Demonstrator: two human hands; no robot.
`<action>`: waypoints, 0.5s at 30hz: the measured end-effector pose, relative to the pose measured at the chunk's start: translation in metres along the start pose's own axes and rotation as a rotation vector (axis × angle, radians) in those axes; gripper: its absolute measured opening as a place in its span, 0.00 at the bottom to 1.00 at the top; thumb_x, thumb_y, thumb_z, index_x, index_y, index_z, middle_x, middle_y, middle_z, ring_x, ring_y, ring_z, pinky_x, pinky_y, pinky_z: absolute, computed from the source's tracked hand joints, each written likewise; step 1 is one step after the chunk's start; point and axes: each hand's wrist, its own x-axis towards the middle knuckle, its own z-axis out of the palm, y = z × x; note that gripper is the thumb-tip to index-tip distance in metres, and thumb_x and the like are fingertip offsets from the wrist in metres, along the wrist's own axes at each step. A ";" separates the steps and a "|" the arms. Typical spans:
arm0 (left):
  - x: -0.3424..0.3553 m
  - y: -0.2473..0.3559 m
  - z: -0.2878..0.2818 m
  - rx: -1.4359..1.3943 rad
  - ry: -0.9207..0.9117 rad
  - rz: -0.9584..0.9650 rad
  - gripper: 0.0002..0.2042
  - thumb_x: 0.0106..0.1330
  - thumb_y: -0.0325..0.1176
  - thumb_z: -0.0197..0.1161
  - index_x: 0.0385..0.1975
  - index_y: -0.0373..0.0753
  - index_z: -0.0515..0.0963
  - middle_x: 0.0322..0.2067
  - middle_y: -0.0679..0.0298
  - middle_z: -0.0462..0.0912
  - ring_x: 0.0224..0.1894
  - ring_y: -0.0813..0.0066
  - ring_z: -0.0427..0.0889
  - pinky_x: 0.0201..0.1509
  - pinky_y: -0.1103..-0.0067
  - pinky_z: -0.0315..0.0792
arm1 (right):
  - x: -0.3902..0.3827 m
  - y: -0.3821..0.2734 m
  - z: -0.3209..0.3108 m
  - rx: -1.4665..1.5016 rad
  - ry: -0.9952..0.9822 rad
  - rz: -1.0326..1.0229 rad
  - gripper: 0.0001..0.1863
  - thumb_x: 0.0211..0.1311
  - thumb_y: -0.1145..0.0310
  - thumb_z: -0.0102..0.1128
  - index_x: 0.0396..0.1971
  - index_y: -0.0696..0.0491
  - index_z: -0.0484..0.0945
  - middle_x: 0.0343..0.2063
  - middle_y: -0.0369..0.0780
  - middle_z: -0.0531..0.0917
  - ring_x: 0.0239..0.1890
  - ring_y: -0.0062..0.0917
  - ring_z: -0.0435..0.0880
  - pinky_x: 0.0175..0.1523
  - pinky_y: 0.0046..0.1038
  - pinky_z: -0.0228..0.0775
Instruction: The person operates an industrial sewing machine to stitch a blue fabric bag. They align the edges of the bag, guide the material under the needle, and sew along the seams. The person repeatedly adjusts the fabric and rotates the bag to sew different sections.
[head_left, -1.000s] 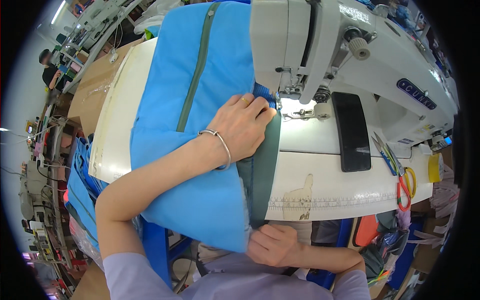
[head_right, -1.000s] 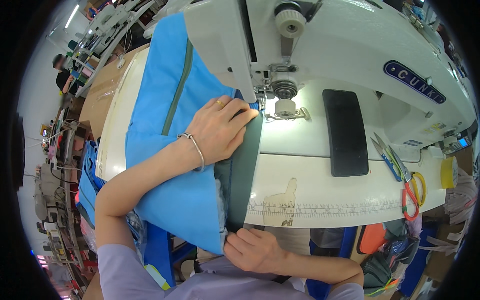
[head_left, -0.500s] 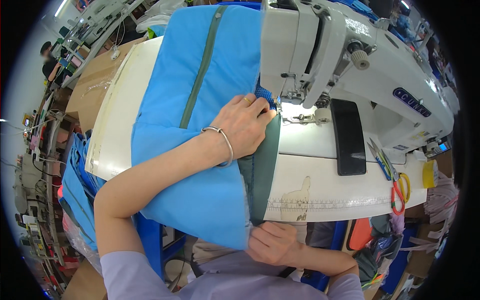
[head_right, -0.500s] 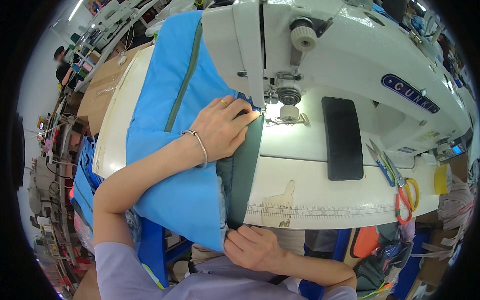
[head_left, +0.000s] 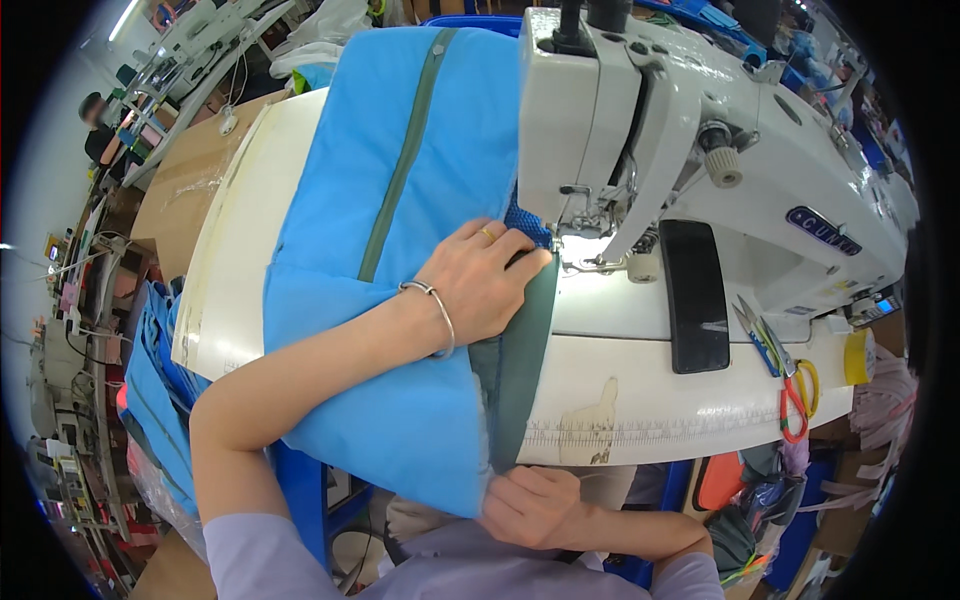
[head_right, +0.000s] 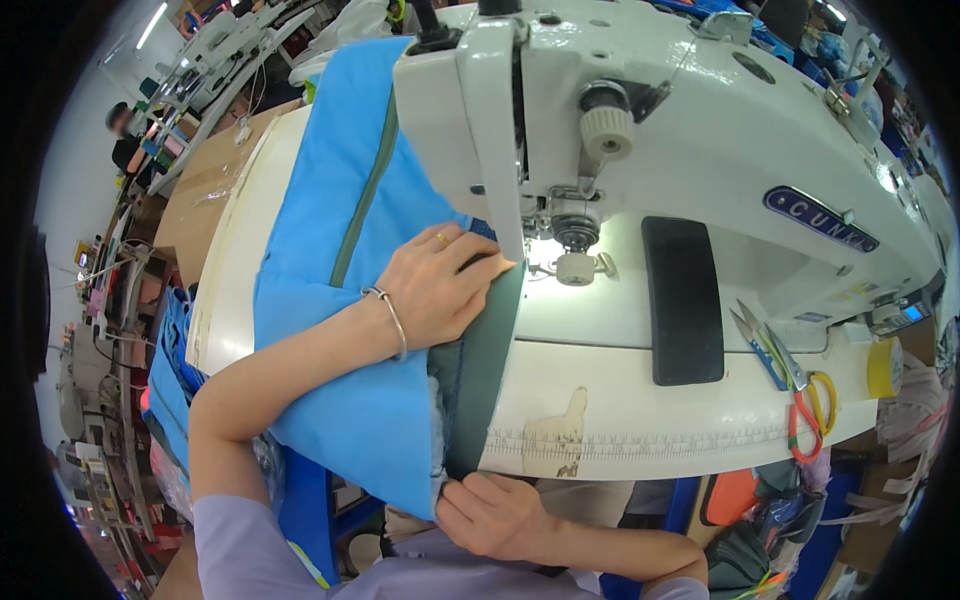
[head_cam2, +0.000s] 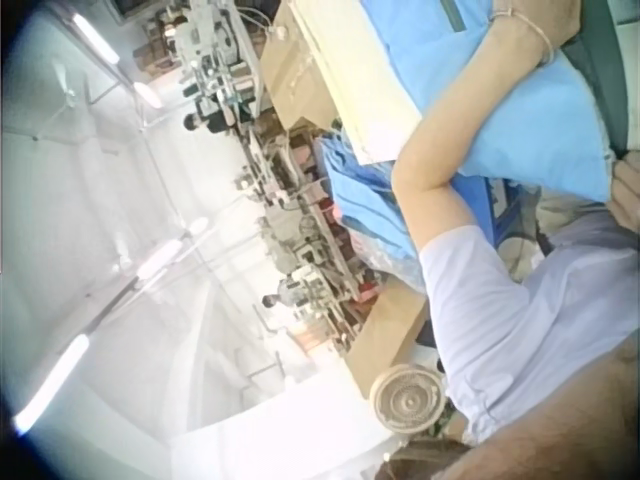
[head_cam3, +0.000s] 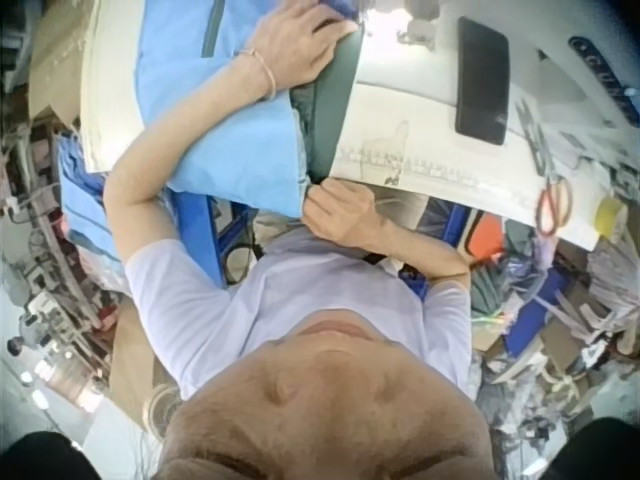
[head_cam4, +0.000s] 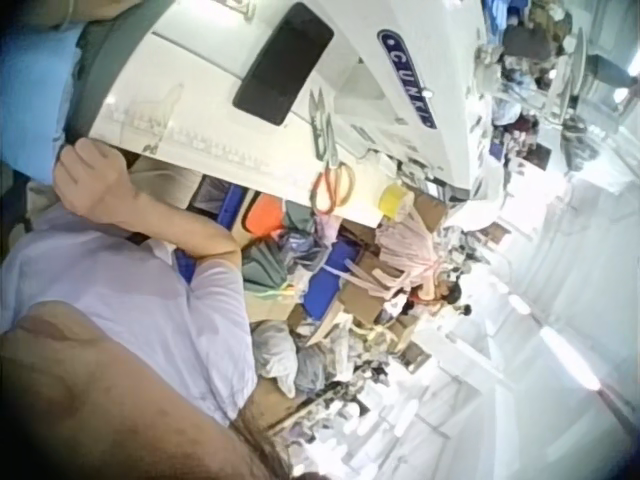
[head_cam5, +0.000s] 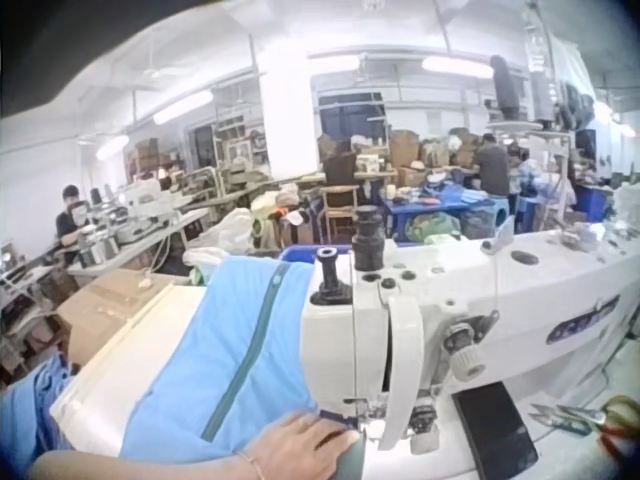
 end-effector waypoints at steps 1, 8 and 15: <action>0.001 0.001 -0.002 0.014 -0.011 0.016 0.16 0.58 0.26 0.64 0.48 0.40 0.81 0.44 0.60 0.80 0.45 0.60 0.81 0.56 0.67 0.76 | 0.001 0.000 0.001 0.002 0.004 0.005 0.08 0.48 0.70 0.67 0.26 0.51 0.77 0.26 0.32 0.74 0.26 0.20 0.72 0.28 0.18 0.68; 0.000 0.004 0.004 0.091 -0.041 0.005 0.18 0.57 0.26 0.64 0.49 0.42 0.81 0.46 0.58 0.79 0.45 0.58 0.81 0.59 0.67 0.75 | 0.002 -0.001 -0.005 -0.023 -0.054 0.010 0.08 0.48 0.69 0.69 0.27 0.52 0.78 0.27 0.33 0.75 0.27 0.20 0.74 0.28 0.19 0.68; -0.002 -0.001 0.005 -0.018 0.052 0.005 0.19 0.56 0.24 0.63 0.50 0.36 0.80 0.47 0.57 0.80 0.46 0.59 0.81 0.55 0.67 0.77 | 0.000 -0.003 -0.011 -0.042 -0.080 0.017 0.10 0.48 0.70 0.70 0.31 0.53 0.80 0.31 0.34 0.79 0.29 0.22 0.77 0.29 0.20 0.70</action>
